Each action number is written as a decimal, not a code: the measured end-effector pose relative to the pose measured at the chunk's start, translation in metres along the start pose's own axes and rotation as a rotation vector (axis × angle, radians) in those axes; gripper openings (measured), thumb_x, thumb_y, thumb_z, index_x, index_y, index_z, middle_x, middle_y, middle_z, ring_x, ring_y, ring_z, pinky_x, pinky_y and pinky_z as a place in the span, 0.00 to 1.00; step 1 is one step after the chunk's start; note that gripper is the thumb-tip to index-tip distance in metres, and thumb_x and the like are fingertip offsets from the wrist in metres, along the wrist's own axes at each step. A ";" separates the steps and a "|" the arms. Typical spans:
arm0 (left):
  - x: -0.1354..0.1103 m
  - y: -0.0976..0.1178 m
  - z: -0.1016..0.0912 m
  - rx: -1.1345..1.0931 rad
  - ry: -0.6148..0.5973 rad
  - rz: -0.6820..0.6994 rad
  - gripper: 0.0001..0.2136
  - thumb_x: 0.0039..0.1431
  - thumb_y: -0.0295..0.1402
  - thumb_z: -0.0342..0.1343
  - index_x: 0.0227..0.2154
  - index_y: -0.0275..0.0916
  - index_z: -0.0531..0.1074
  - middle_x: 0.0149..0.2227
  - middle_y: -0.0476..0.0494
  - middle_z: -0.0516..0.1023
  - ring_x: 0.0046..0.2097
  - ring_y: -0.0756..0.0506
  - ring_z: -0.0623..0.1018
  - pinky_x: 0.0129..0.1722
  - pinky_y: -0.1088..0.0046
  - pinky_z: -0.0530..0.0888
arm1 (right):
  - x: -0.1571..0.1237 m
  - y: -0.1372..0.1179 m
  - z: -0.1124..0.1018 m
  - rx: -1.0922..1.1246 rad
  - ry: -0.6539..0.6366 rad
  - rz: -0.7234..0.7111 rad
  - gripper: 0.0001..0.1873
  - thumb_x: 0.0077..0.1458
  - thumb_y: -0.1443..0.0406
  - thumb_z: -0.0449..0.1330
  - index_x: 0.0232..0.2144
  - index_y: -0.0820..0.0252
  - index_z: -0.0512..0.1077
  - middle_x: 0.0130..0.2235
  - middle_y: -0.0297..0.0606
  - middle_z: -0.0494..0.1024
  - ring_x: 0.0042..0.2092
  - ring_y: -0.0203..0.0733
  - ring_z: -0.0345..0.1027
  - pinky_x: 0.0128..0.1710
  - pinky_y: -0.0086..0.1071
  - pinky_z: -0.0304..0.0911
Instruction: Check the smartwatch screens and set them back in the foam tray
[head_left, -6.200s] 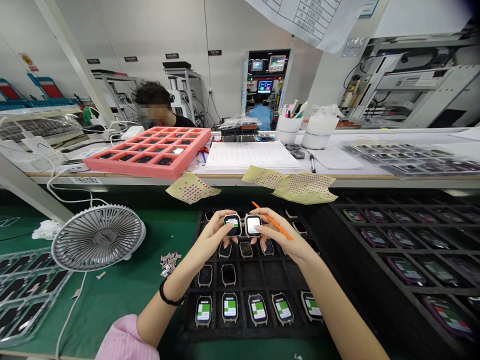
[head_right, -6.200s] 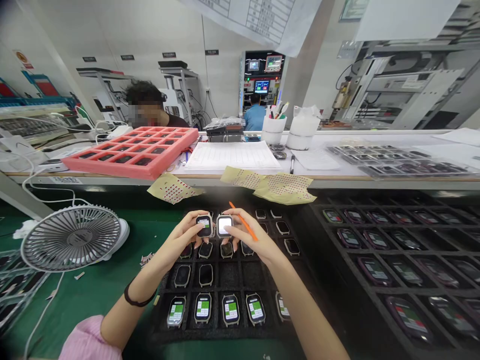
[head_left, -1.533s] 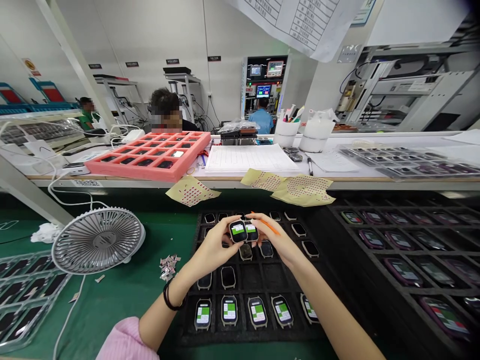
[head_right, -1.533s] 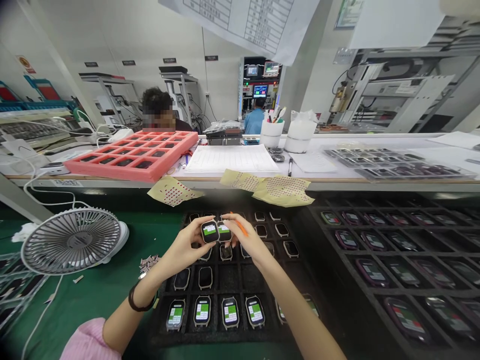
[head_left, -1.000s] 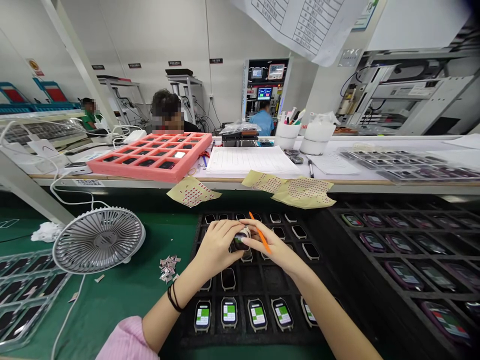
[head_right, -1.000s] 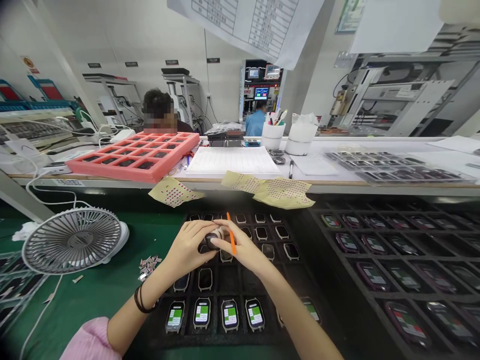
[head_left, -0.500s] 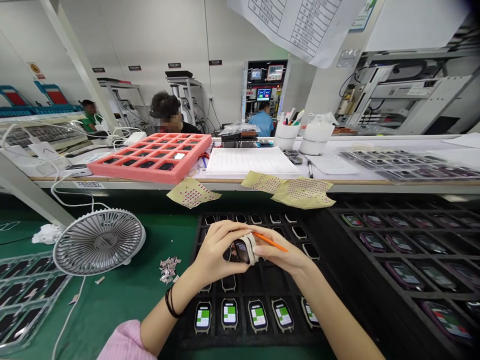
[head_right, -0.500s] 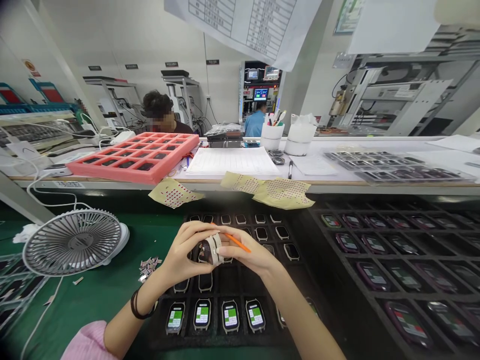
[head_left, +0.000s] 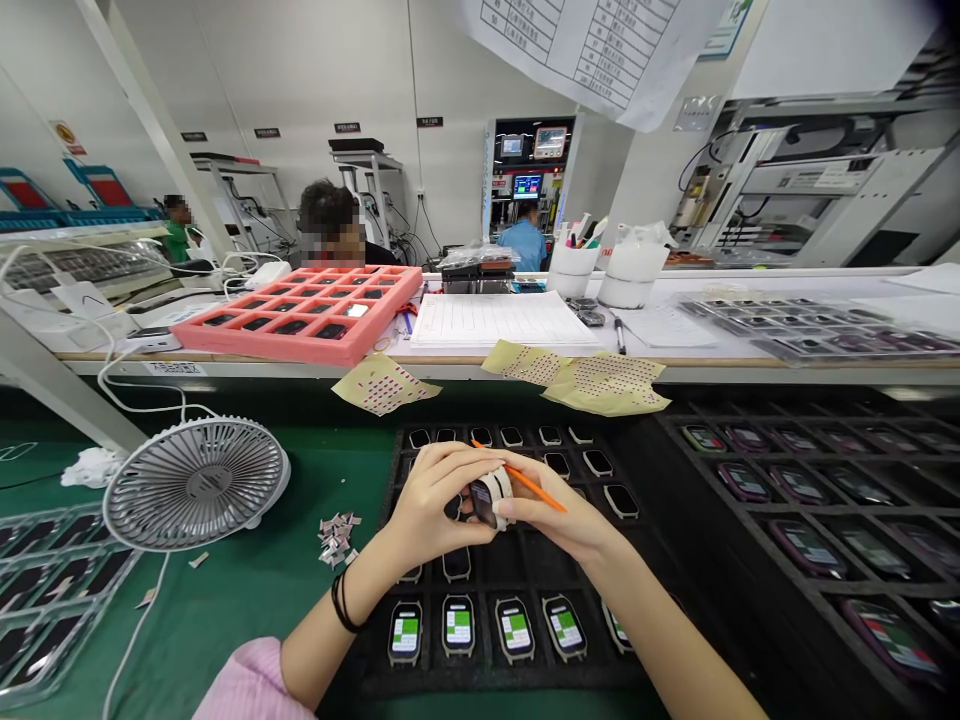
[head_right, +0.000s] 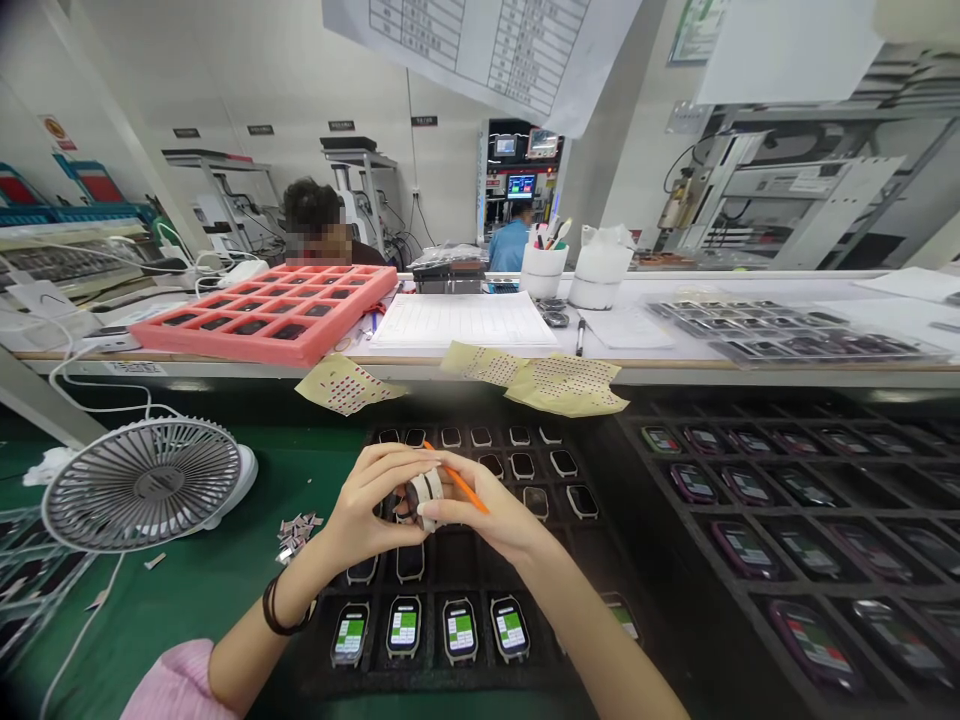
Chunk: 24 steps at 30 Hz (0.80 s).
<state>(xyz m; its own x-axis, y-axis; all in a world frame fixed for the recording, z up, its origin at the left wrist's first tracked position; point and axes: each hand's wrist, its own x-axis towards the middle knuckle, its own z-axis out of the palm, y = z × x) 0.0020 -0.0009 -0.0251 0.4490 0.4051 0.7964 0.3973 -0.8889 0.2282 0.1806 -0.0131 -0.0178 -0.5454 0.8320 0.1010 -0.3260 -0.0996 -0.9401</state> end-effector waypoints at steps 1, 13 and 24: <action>0.000 0.000 0.000 -0.001 0.000 0.003 0.26 0.41 0.23 0.60 0.48 0.41 0.69 0.45 0.43 0.79 0.46 0.41 0.74 0.46 0.62 0.71 | 0.000 0.000 0.001 -0.013 0.000 -0.005 0.28 0.46 0.64 0.68 0.50 0.56 0.69 0.43 0.39 0.77 0.43 0.43 0.73 0.46 0.38 0.66; 0.000 0.000 -0.008 -0.124 -0.035 -0.058 0.26 0.44 0.23 0.60 0.50 0.39 0.68 0.49 0.38 0.77 0.49 0.41 0.76 0.48 0.62 0.74 | -0.024 -0.029 -0.019 -0.280 0.318 -0.460 0.25 0.64 0.52 0.44 0.42 0.58 0.77 0.30 0.40 0.81 0.30 0.42 0.75 0.33 0.38 0.71; 0.000 0.008 -0.009 -0.137 -0.034 -0.137 0.27 0.42 0.21 0.58 0.49 0.38 0.69 0.45 0.41 0.80 0.42 0.43 0.80 0.43 0.68 0.77 | -0.042 -0.023 0.001 -0.534 0.406 -0.756 0.25 0.64 0.61 0.46 0.27 0.58 0.81 0.21 0.40 0.79 0.24 0.43 0.72 0.25 0.38 0.67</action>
<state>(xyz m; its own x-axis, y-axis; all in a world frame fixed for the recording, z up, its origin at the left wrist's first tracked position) -0.0024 -0.0098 -0.0181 0.4258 0.5288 0.7343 0.3445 -0.8451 0.4088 0.2100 -0.0465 0.0003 -0.0025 0.7086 0.7056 -0.0348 0.7051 -0.7082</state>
